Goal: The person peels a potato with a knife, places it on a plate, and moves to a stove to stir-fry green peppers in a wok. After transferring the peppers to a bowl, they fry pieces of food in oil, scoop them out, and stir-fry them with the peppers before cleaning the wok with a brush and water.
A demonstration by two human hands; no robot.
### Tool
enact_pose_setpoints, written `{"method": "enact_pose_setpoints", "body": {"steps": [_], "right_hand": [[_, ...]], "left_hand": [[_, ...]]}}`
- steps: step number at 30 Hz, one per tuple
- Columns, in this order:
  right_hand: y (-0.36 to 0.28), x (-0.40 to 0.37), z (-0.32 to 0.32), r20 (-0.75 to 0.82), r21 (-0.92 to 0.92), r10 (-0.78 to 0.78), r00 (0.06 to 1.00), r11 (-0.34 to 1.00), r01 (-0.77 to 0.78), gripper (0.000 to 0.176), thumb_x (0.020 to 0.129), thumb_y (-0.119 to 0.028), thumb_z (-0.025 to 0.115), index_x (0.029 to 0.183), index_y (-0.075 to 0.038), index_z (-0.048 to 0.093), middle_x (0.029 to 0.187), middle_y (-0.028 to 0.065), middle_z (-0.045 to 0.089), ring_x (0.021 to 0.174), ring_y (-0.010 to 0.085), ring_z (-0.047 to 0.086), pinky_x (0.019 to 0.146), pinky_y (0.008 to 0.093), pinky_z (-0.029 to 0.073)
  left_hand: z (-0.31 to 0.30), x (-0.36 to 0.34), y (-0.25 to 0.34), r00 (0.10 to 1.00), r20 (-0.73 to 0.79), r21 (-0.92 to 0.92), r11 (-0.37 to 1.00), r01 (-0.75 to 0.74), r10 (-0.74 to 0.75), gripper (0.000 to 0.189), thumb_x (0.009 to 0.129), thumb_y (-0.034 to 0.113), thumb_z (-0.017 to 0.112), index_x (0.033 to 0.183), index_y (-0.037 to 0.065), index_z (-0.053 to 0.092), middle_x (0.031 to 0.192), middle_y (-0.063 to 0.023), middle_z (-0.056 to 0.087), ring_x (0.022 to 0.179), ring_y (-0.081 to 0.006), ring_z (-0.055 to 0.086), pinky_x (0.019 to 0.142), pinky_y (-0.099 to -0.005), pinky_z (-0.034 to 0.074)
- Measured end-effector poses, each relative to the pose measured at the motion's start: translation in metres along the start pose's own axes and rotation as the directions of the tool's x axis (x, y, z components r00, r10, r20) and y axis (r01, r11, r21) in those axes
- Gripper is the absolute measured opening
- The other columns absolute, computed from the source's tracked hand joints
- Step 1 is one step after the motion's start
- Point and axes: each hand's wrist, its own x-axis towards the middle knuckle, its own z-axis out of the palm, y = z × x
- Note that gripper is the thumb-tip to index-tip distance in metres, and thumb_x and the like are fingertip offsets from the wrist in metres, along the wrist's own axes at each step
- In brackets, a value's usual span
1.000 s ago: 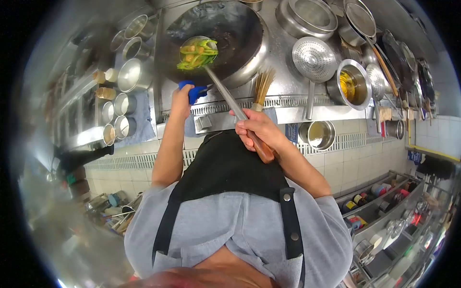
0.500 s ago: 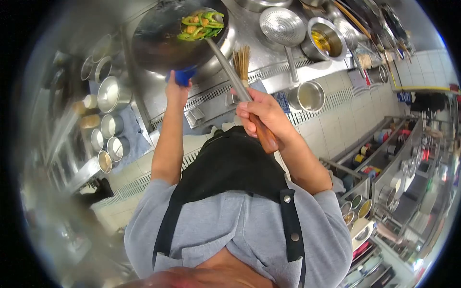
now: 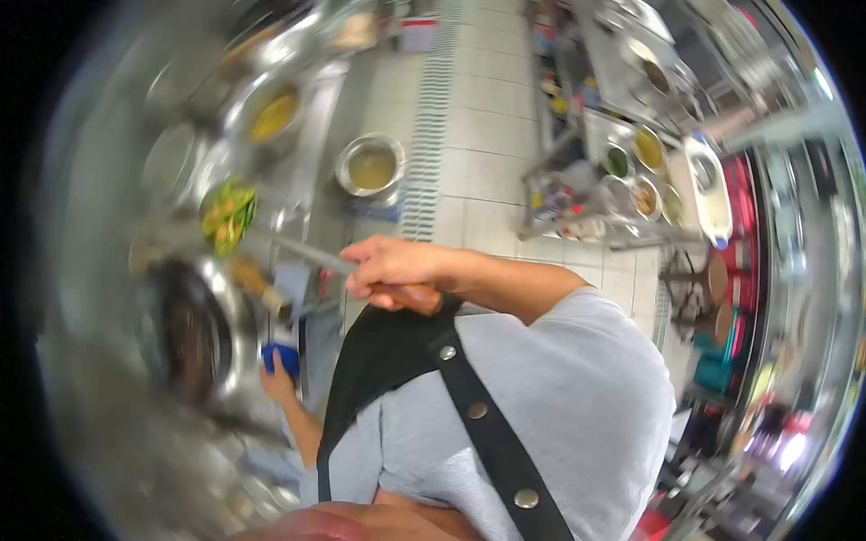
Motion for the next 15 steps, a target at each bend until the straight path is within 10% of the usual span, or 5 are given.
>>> {"method": "enact_pose_setpoints", "body": {"steps": [5, 8, 10, 12, 15], "right_hand": [[-0.008, -0.096, -0.104, -0.113, 0.082, -0.15, 0.982, 0.984, 0.16, 0.028, 0.09, -0.009, 0.062, 0.115, 0.001, 0.055, 0.074, 0.0038, 0.058, 0.05, 0.0104, 0.057, 0.044, 0.026, 0.047], [-0.008, -0.152, -0.151, -0.292, 0.111, -0.164, 0.942, 0.973, 0.204, 0.039, 0.092, -0.008, 0.06, 0.128, 0.001, 0.051, 0.074, 0.0037, 0.057, 0.049, 0.0105, 0.056, 0.044, 0.0246, 0.046], [-0.021, -0.184, -0.181, -0.359, 0.084, -0.188, 0.914, 0.969, 0.233, 0.048, 0.092, -0.006, 0.059, 0.138, 0.002, 0.049, 0.074, 0.0035, 0.057, 0.049, 0.0106, 0.056, 0.045, 0.0244, 0.046], [-0.024, -0.209, -0.211, -0.508, 0.091, -0.27, 0.818, 0.927, 0.363, 0.047, 0.093, -0.007, 0.058, 0.139, 0.001, 0.049, 0.074, 0.0031, 0.057, 0.048, 0.0101, 0.055, 0.043, 0.0241, 0.044], [-0.048, -0.247, -0.247, -0.652, 0.03, -0.358, 0.669, 0.869, 0.494, 0.041, 0.092, -0.008, 0.06, 0.131, 0.001, 0.049, 0.077, 0.0034, 0.057, 0.049, 0.0098, 0.056, 0.041, 0.0252, 0.045]], "left_hand": [[-0.014, -0.02, 0.068, 0.935, -0.243, 0.006, 0.964, 0.266, -0.257, 0.093, 0.085, 0.071, 0.065, 0.142, -0.001, 0.054, 0.142, -0.0213, 0.057, 0.129, -0.0385, 0.055, 0.109, -0.0478, 0.042], [-0.011, -0.033, 0.145, 0.823, -0.452, 0.221, 0.937, -0.271, 0.345, 0.064, 0.09, 0.043, 0.072, 0.133, -0.002, 0.059, 0.135, -0.0215, 0.061, 0.123, -0.0412, 0.057, 0.106, -0.0498, 0.044], [0.014, -0.041, 0.244, 0.789, -0.235, 0.049, 0.818, -0.573, 0.567, 0.049, 0.091, 0.027, 0.072, 0.126, -0.004, 0.061, 0.124, -0.0212, 0.064, 0.114, -0.0374, 0.061, 0.101, -0.0476, 0.047], [0.044, -0.069, 0.344, 0.815, 0.262, -0.344, 0.839, -0.423, 0.518, 0.044, 0.09, 0.023, 0.072, 0.126, -0.001, 0.062, 0.12, -0.019, 0.066, 0.106, -0.0313, 0.064, 0.095, -0.0425, 0.05], [0.131, -0.073, 0.416, 0.446, 0.613, -0.47, 0.755, -0.458, 0.652, 0.046, 0.089, 0.025, 0.074, 0.128, 0.003, 0.063, 0.119, -0.0158, 0.07, 0.103, -0.0265, 0.069, 0.092, -0.0368, 0.052]]}}
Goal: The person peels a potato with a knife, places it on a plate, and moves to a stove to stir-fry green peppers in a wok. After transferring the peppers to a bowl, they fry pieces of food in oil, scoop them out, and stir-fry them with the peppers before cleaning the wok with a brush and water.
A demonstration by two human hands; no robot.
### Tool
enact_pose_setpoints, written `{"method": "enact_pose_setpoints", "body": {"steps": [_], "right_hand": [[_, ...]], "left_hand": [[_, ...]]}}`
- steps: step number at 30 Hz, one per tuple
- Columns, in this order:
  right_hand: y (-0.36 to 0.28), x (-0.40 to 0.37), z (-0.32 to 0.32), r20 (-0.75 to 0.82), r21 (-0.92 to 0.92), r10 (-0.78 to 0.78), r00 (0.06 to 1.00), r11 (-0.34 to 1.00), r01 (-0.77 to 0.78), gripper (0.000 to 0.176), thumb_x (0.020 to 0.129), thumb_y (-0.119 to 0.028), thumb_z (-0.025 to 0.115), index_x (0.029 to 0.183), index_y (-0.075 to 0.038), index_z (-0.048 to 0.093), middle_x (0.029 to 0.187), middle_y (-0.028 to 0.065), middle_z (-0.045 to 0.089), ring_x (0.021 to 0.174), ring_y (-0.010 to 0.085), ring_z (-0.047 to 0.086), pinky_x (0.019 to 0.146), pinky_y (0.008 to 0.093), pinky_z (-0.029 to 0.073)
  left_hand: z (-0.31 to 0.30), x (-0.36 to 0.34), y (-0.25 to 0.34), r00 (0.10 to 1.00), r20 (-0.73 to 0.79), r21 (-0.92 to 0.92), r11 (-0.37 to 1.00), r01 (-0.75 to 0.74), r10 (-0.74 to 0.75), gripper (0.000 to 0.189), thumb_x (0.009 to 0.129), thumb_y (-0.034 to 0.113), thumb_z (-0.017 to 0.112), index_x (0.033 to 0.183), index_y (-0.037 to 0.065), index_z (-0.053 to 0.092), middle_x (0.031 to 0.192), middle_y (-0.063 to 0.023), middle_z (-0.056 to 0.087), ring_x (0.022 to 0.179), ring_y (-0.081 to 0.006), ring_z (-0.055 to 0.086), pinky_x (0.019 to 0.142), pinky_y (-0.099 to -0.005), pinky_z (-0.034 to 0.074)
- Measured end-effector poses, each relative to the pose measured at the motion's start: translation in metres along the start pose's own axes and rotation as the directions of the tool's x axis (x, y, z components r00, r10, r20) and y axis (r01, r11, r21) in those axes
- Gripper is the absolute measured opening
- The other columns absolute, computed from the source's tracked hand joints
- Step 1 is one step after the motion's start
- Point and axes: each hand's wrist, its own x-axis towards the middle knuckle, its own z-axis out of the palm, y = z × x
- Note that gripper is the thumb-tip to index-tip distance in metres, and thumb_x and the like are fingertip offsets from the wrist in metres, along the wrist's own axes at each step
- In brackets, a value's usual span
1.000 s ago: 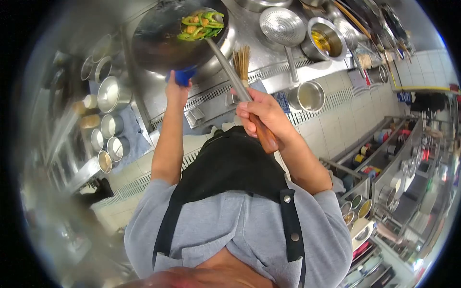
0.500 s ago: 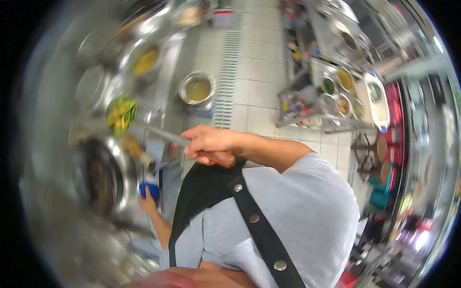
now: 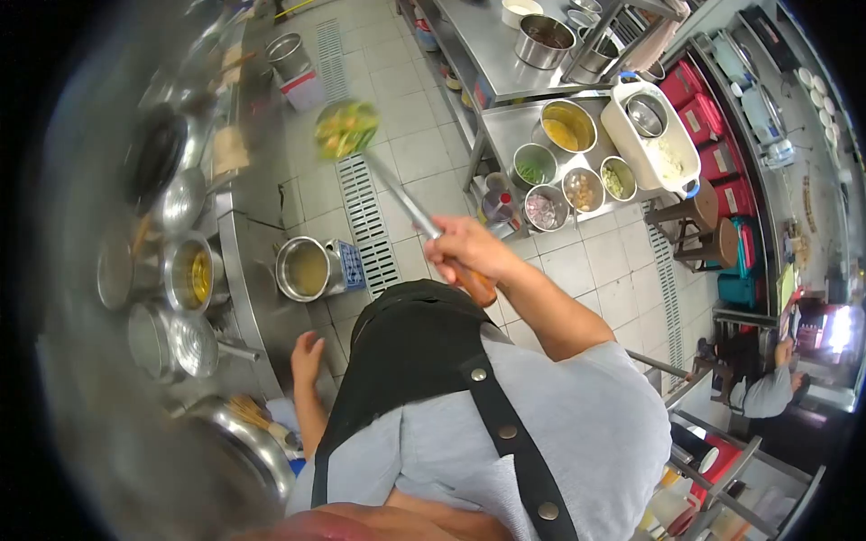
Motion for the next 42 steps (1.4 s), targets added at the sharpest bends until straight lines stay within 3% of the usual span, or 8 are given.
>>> {"method": "enact_pose_setpoints", "body": {"steps": [6, 10, 16, 18, 20, 22, 30, 42], "right_hand": [[-0.088, 0.036, -0.062, -0.358, -0.054, -0.25, 0.9, 0.967, 0.247, 0.046, 0.092, -0.005, 0.055, 0.137, 0.002, 0.049, 0.075, 0.0028, 0.055, 0.047, 0.0091, 0.051, 0.041, 0.0241, 0.04], [-0.158, 0.082, -0.127, -0.491, -0.155, -0.375, 0.786, 0.926, 0.345, 0.046, 0.094, -0.009, 0.056, 0.138, 0.004, 0.046, 0.079, 0.0032, 0.055, 0.052, 0.0084, 0.051, 0.042, 0.0258, 0.042], [-0.254, 0.168, -0.215, -0.656, -0.26, -0.433, 0.618, 0.898, 0.354, 0.023, 0.092, -0.012, 0.062, 0.112, -0.004, 0.054, 0.076, 0.002, 0.058, 0.054, 0.0113, 0.056, 0.046, 0.0275, 0.044], [-0.274, 0.197, -0.241, -0.72, -0.26, -0.405, 0.563, 0.91, 0.321, 0.017, 0.091, -0.013, 0.064, 0.103, -0.006, 0.053, 0.078, 0.003, 0.059, 0.054, 0.0119, 0.056, 0.046, 0.0283, 0.045], [-0.285, 0.225, -0.268, -0.761, -0.298, -0.394, 0.516, 0.918, 0.262, 0.014, 0.088, -0.012, 0.064, 0.096, -0.004, 0.056, 0.076, 0.0053, 0.061, 0.055, 0.0145, 0.059, 0.048, 0.0306, 0.048], [-0.289, 0.248, -0.294, -0.79, -0.489, -0.457, 0.408, 0.872, 0.03, 0.013, 0.083, -0.011, 0.064, 0.089, -0.001, 0.058, 0.073, 0.008, 0.062, 0.056, 0.0184, 0.063, 0.051, 0.0335, 0.051], [-0.272, 0.284, -0.293, -0.822, -0.566, -0.519, 0.234, 0.79, -0.238, 0.03, 0.083, -0.011, 0.059, 0.108, 0.004, 0.057, 0.073, 0.018, 0.062, 0.052, 0.027, 0.065, 0.051, 0.0398, 0.055], [-0.282, 0.249, -0.304, -0.818, -0.564, -0.518, 0.25, 0.809, -0.169, 0.061, 0.085, -0.009, 0.063, 0.144, 0.001, 0.052, 0.069, 0.01, 0.064, 0.05, 0.0171, 0.06, 0.051, 0.0338, 0.049]], "left_hand": [[0.084, 0.141, -0.058, 0.951, 0.308, 0.048, 0.999, 0.021, -0.034, 0.043, 0.087, 0.027, 0.077, 0.118, 0.0, 0.068, 0.105, -0.0135, 0.074, 0.096, -0.024, 0.071, 0.086, -0.036, 0.054], [0.096, 0.215, -0.121, 0.728, 0.471, 0.134, 0.857, 0.498, -0.497, 0.039, 0.088, 0.032, 0.077, 0.109, 0.0, 0.069, 0.083, -0.0102, 0.07, 0.075, -0.0191, 0.068, 0.069, -0.0341, 0.054], [0.083, 0.368, -0.083, 0.521, 0.768, 0.33, 0.466, -0.821, 0.373, 0.031, 0.088, 0.035, 0.068, 0.106, 0.01, 0.071, 0.093, -0.0165, 0.074, 0.084, -0.0315, 0.072, 0.077, -0.0464, 0.057], [0.096, 0.447, -0.05, 0.493, 0.868, 0.437, 0.369, -0.82, 0.067, 0.027, 0.085, 0.03, 0.068, 0.105, 0.014, 0.072, 0.099, -0.0193, 0.073, 0.091, -0.0376, 0.07, 0.083, -0.0498, 0.055], [0.109, 0.519, -0.014, 0.6, 0.722, 0.405, 0.494, -0.769, 0.343, 0.03, 0.084, 0.032, 0.069, 0.105, 0.01, 0.072, 0.096, -0.0189, 0.073, 0.091, -0.034, 0.07, 0.083, -0.046, 0.055], [0.131, 0.579, 0.06, 0.842, 0.519, 0.294, 0.956, -0.014, -0.147, 0.032, 0.088, 0.028, 0.069, 0.105, 0.002, 0.069, 0.087, -0.0124, 0.07, 0.081, -0.025, 0.067, 0.073, -0.0406, 0.053], [0.174, 0.655, 0.31, 0.883, 0.39, -0.158, 0.964, -0.214, 0.26, 0.039, 0.092, 0.025, 0.07, 0.12, -0.002, 0.065, 0.105, -0.0116, 0.072, 0.091, -0.0188, 0.066, 0.082, -0.0333, 0.053], [0.106, 0.584, 0.142, 0.82, 0.535, 0.354, 0.935, 0.002, -0.205, 0.038, 0.086, 0.03, 0.071, 0.105, -0.003, 0.069, 0.088, -0.0151, 0.073, 0.078, -0.0259, 0.072, 0.074, -0.0389, 0.058]]}}
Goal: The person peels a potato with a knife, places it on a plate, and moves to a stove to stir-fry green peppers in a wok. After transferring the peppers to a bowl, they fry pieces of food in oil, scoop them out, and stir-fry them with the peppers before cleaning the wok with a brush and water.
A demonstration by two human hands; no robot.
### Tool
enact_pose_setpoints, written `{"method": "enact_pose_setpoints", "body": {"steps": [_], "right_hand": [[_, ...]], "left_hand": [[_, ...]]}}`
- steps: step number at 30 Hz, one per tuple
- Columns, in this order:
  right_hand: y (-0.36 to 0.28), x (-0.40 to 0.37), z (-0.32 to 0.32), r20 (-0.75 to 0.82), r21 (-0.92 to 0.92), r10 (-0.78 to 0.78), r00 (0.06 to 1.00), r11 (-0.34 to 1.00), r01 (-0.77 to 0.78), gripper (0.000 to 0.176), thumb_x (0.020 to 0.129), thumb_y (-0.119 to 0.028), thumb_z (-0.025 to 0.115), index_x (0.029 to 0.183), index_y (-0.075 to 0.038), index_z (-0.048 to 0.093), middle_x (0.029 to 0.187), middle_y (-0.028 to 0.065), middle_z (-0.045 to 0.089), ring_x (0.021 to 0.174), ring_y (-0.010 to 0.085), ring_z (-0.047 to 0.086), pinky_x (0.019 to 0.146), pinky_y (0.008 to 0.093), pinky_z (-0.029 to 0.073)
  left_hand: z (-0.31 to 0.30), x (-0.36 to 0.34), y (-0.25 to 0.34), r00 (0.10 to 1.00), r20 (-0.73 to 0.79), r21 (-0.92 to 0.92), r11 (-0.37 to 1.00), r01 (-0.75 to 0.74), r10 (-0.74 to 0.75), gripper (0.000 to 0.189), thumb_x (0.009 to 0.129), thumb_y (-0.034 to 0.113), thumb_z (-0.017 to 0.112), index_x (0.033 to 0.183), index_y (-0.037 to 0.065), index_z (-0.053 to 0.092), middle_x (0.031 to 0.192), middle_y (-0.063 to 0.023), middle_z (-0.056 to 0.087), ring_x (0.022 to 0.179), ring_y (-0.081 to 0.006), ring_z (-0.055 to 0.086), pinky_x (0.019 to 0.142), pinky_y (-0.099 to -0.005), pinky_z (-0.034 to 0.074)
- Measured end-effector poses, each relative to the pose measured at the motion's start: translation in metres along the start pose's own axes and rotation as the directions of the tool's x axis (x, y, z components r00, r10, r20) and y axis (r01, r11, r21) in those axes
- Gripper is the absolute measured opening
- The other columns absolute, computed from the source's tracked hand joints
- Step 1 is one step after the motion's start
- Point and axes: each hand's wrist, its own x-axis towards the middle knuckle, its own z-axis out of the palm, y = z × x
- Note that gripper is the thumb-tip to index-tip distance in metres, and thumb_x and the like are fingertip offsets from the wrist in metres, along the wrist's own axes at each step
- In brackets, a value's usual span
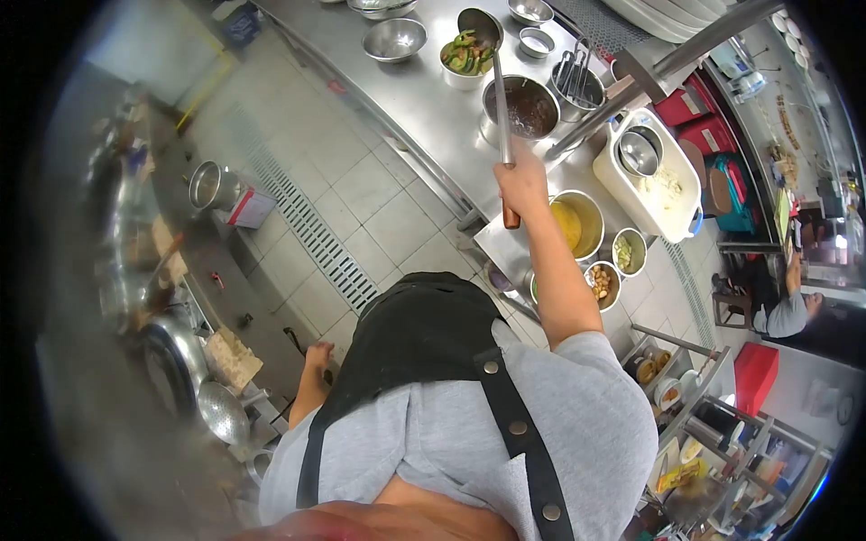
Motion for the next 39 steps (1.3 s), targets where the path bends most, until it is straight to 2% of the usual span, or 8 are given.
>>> {"method": "enact_pose_setpoints", "body": {"steps": [2, 9, 14, 16, 20, 32, 35, 39], "right_hand": [[0.011, 0.005, -0.007, 0.018, 0.047, 0.003, 1.0, 0.999, -0.004, 0.061, 0.086, -0.007, 0.063, 0.145, 0.0, 0.05, 0.069, 0.0084, 0.062, 0.05, 0.0153, 0.059, 0.05, 0.0326, 0.048], [0.026, 0.01, -0.026, 0.055, 0.132, -0.001, 0.998, 0.991, -0.006, 0.066, 0.088, -0.008, 0.061, 0.152, -0.012, 0.046, 0.067, 0.0103, 0.061, 0.053, 0.0198, 0.061, 0.056, 0.0364, 0.051], [0.056, 0.036, -0.034, 0.05, -0.008, -0.124, 0.991, 0.992, 0.124, 0.068, 0.09, -0.01, 0.064, 0.155, -0.008, 0.042, 0.069, 0.0082, 0.062, 0.054, 0.0152, 0.06, 0.055, 0.0328, 0.051], [0.05, 0.043, -0.044, 0.086, -0.135, -0.11, 0.99, 0.983, 0.121, 0.069, 0.086, -0.016, 0.065, 0.152, -0.013, 0.046, 0.07, 0.0167, 0.063, 0.067, 0.0329, 0.065, 0.071, 0.0413, 0.053], [0.064, 0.038, -0.039, 0.074, -0.151, -0.135, 0.988, 0.978, 0.145, 0.069, 0.086, -0.014, 0.065, 0.152, -0.013, 0.047, 0.07, 0.0168, 0.063, 0.065, 0.0318, 0.064, 0.071, 0.0408, 0.053], [0.071, 0.041, -0.055, 0.1, -0.268, -0.158, 0.982, 0.947, 0.179, 0.074, 0.086, -0.015, 0.065, 0.157, -0.024, 0.043, 0.072, 0.0089, 0.06, 0.062, 0.0186, 0.055, 0.067, 0.0351, 0.05], [0.074, 0.049, -0.054, 0.064, -0.381, -0.163, 0.985, 0.908, 0.175, 0.076, 0.086, -0.015, 0.066, 0.157, -0.027, 0.042, 0.074, 0.0118, 0.062, 0.063, 0.0191, 0.06, 0.067, 0.0376, 0.051], [0.055, 0.045, -0.05, 0.188, -0.037, -0.171, 0.967, 0.983, 0.181, 0.073, 0.09, -0.009, 0.062, 0.158, -0.006, 0.037, 0.073, 0.0056, 0.06, 0.058, 0.0134, 0.059, 0.054, 0.0303, 0.048]], "left_hand": [[0.007, -0.022, -0.029, 0.962, -0.031, -0.194, 0.946, 0.26, -0.271, 0.03, 0.092, 0.029, 0.07, 0.111, 0.004, 0.066, 0.086, -0.0045, 0.068, 0.07, -0.022, 0.065, 0.06, -0.0361, 0.05], [0.034, -0.064, 0.018, 0.924, -0.076, -0.372, 0.871, 0.322, -0.374, 0.037, 0.085, 0.024, 0.074, 0.11, -0.002, 0.069, 0.087, -0.0124, 0.071, 0.076, -0.0209, 0.068, 0.07, -0.0351, 0.055], [0.053, -0.07, 0.128, 0.985, -0.172, -0.139, 0.99, 0.007, -0.031, 0.04, 0.089, 0.025, 0.071, 0.116, -0.004, 0.067, 0.093, -0.0148, 0.073, 0.087, -0.0234, 0.07, 0.082, -0.0343, 0.055], [0.059, -0.07, 0.146, 0.973, -0.222, -0.134, 0.987, -0.093, 0.062, 0.041, 0.09, 0.026, 0.071, 0.118, -0.004, 0.067, 0.099, -0.0165, 0.074, 0.093, -0.0253, 0.071, 0.086, -0.0355, 0.054], [0.055, -0.105, 0.19, 0.94, -0.303, -0.048, 0.983, -0.179, 0.157, 0.042, 0.09, 0.024, 0.072, 0.122, -0.002, 0.067, 0.11, -0.0156, 0.074, 0.101, -0.0219, 0.069, 0.091, -0.0352, 0.053], [0.131, -0.173, 0.004, 0.957, -0.259, -0.177, 0.981, 0.084, -0.129, 0.035, 0.09, 0.024, 0.074, 0.112, -0.002, 0.069, 0.095, -0.0085, 0.073, 0.08, -0.018, 0.068, 0.074, -0.0317, 0.054], [0.151, -0.205, -0.001, 0.939, -0.193, -0.474, 0.865, 0.165, -0.284, 0.038, 0.091, 0.024, 0.072, 0.116, -0.004, 0.067, 0.103, -0.0133, 0.074, 0.093, -0.0211, 0.07, 0.085, -0.0324, 0.054], [0.176, -0.219, -0.03, 0.925, -0.274, -0.459, 0.881, 0.114, -0.262, 0.041, 0.091, 0.022, 0.073, 0.121, -0.005, 0.066, 0.103, -0.011, 0.073, 0.091, -0.0182, 0.068, 0.084, -0.0322, 0.054]]}}
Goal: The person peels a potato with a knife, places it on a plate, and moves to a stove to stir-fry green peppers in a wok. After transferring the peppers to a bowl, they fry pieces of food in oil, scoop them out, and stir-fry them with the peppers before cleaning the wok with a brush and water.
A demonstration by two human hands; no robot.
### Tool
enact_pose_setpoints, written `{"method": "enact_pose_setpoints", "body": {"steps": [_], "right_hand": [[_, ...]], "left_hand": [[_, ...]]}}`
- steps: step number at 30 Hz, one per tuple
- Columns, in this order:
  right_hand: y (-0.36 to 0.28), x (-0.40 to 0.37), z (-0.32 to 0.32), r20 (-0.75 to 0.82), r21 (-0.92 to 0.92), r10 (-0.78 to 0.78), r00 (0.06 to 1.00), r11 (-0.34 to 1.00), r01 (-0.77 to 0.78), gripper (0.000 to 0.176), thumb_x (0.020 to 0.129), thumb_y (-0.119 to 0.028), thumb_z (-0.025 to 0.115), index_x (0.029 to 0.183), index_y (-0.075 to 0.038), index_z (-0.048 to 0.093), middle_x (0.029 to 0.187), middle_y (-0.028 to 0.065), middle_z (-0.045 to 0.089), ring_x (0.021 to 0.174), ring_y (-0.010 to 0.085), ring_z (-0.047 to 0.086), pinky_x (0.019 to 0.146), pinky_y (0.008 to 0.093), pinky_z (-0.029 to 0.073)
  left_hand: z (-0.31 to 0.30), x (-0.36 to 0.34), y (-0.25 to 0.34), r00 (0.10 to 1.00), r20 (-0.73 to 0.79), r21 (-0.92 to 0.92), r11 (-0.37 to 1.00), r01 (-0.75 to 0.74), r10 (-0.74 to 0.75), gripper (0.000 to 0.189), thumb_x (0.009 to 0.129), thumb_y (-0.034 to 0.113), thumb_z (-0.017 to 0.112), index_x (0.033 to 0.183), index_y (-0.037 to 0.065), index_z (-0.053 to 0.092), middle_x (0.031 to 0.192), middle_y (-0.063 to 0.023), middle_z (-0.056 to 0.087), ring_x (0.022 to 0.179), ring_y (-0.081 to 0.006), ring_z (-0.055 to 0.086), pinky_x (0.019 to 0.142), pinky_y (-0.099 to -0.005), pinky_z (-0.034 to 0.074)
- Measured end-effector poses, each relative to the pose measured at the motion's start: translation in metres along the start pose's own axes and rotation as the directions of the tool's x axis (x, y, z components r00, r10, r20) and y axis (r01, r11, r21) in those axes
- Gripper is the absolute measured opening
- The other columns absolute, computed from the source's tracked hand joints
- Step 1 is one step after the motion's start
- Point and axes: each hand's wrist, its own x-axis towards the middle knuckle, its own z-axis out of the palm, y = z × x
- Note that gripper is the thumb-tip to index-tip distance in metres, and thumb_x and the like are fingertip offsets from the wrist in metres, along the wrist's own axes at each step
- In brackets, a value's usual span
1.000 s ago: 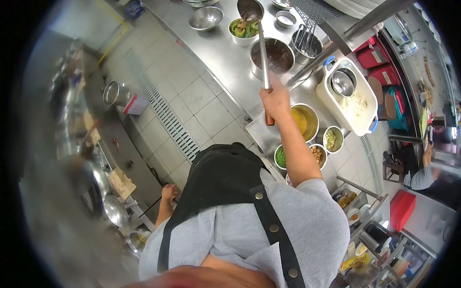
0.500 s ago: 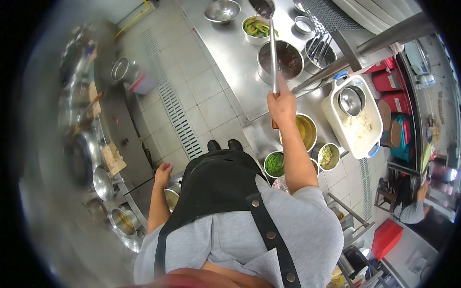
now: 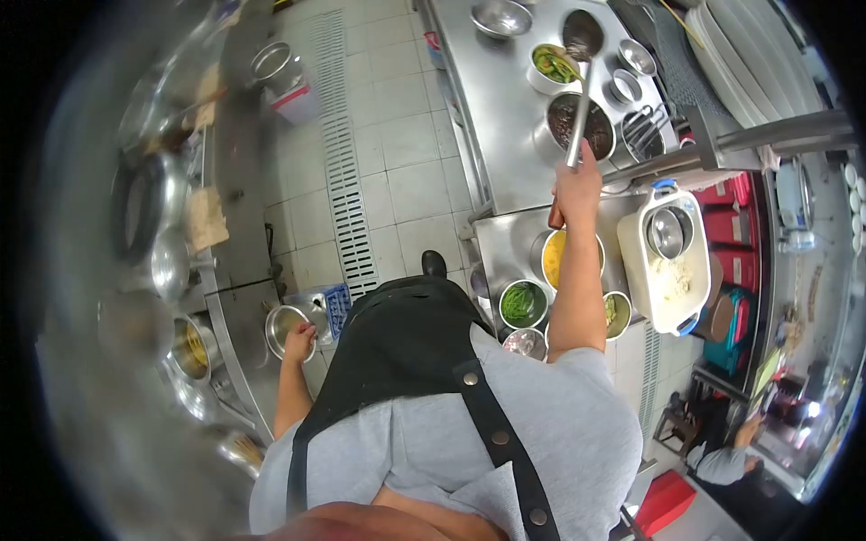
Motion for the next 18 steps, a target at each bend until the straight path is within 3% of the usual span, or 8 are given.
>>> {"method": "enact_pose_setpoints", "body": {"steps": [2, 3, 5, 7, 8, 13, 14, 18], "right_hand": [[0.005, -0.003, 0.019, -0.1, 0.31, -0.033, 0.994, 0.949, 0.063, 0.053, 0.092, -0.006, 0.06, 0.143, 0.004, 0.05, 0.073, 0.003, 0.058, 0.055, 0.0111, 0.056, 0.049, 0.0254, 0.045], [0.005, 0.001, 0.016, -0.099, 0.31, -0.039, 0.994, 0.948, 0.069, 0.053, 0.092, -0.006, 0.06, 0.143, 0.004, 0.05, 0.073, 0.003, 0.058, 0.055, 0.0111, 0.056, 0.049, 0.0254, 0.045], [0.013, 0.01, 0.006, 0.055, 0.652, -0.019, 0.998, 0.758, -0.022, 0.029, 0.091, -0.006, 0.061, 0.119, 0.0, 0.061, 0.074, 0.0045, 0.062, 0.053, 0.0133, 0.057, 0.048, 0.0273, 0.047], [0.001, -0.004, -0.002, 0.152, 0.819, 0.011, 0.988, 0.559, -0.132, 0.013, 0.094, -0.004, 0.06, 0.107, -0.003, 0.059, 0.076, 0.0047, 0.06, 0.054, 0.012, 0.055, 0.047, 0.0254, 0.046], [-0.002, -0.011, -0.004, 0.16, 0.851, 0.019, 0.987, 0.505, -0.148, 0.016, 0.094, -0.003, 0.061, 0.109, -0.002, 0.059, 0.079, 0.0062, 0.061, 0.056, 0.0135, 0.057, 0.048, 0.0246, 0.047], [-0.02, -0.012, -0.007, 0.048, 0.801, 0.12, 0.992, 0.589, -0.11, 0.013, 0.09, -0.002, 0.064, 0.102, -0.001, 0.058, 0.075, 0.0077, 0.061, 0.055, 0.0167, 0.057, 0.049, 0.0263, 0.048], [-0.022, -0.008, -0.01, 0.012, 0.715, 0.114, 0.993, 0.694, -0.088, 0.012, 0.089, -0.003, 0.064, 0.099, 0.0, 0.058, 0.073, 0.0081, 0.061, 0.055, 0.0172, 0.058, 0.049, 0.028, 0.048], [-0.009, 0.006, -0.02, -0.075, 0.464, 0.121, 0.99, 0.883, -0.073, 0.011, 0.084, -0.003, 0.065, 0.091, 0.001, 0.058, 0.07, 0.0089, 0.061, 0.055, 0.0189, 0.06, 0.05, 0.0329, 0.049]], "left_hand": [[-0.001, -0.022, -0.001, 1.0, -0.027, -0.067, 0.998, -0.001, -0.001, 0.041, 0.091, 0.022, 0.072, 0.121, -0.005, 0.066, 0.103, -0.0117, 0.073, 0.091, -0.0186, 0.068, 0.085, -0.0321, 0.053], [-0.001, -0.036, 0.0, 0.999, -0.043, -0.105, 0.994, -0.01, 0.006, 0.041, 0.092, 0.022, 0.072, 0.121, -0.005, 0.066, 0.103, -0.0123, 0.073, 0.091, -0.0191, 0.068, 0.085, -0.032, 0.053], [-0.001, -0.052, -0.021, 0.996, -0.074, -0.189, 0.98, -0.056, 0.043, 0.039, 0.092, 0.02, 0.071, 0.121, -0.005, 0.065, 0.101, -0.0122, 0.072, 0.09, -0.0188, 0.067, 0.084, -0.0311, 0.053], [0.001, -0.061, -0.071, 0.993, -0.107, -0.205, 0.976, -0.074, 0.053, 0.037, 0.093, 0.019, 0.071, 0.12, -0.004, 0.065, 0.099, -0.011, 0.071, 0.089, -0.0175, 0.066, 0.083, -0.0301, 0.053], [0.003, -0.064, -0.109, 0.988, -0.112, -0.206, 0.97, -0.126, 0.104, 0.036, 0.094, 0.023, 0.07, 0.122, 0.0, 0.065, 0.098, -0.0068, 0.07, 0.081, -0.0153, 0.066, 0.066, -0.0276, 0.05], [0.015, -0.147, -0.269, 0.98, -0.056, -0.417, 0.896, 0.15, -0.19, 0.022, 0.093, 0.024, 0.07, 0.103, 0.004, 0.067, 0.078, -0.0014, 0.064, 0.064, -0.0119, 0.055, 0.055, -0.0289, 0.043], [0.024, -0.162, -0.311, 0.973, -0.041, -0.497, 0.849, 0.178, -0.228, 0.019, 0.093, 0.024, 0.07, 0.1, 0.007, 0.066, 0.076, -0.0008, 0.062, 0.063, -0.0129, 0.056, 0.054, -0.0294, 0.043], [0.032, -0.208, -0.341, 1.0, 0.0, 0.132, 0.991, 0.015, -0.016, 0.02, 0.094, 0.025, 0.069, 0.101, 0.006, 0.066, 0.076, -0.0012, 0.062, 0.066, -0.0137, 0.057, 0.056, -0.0305, 0.044]]}}
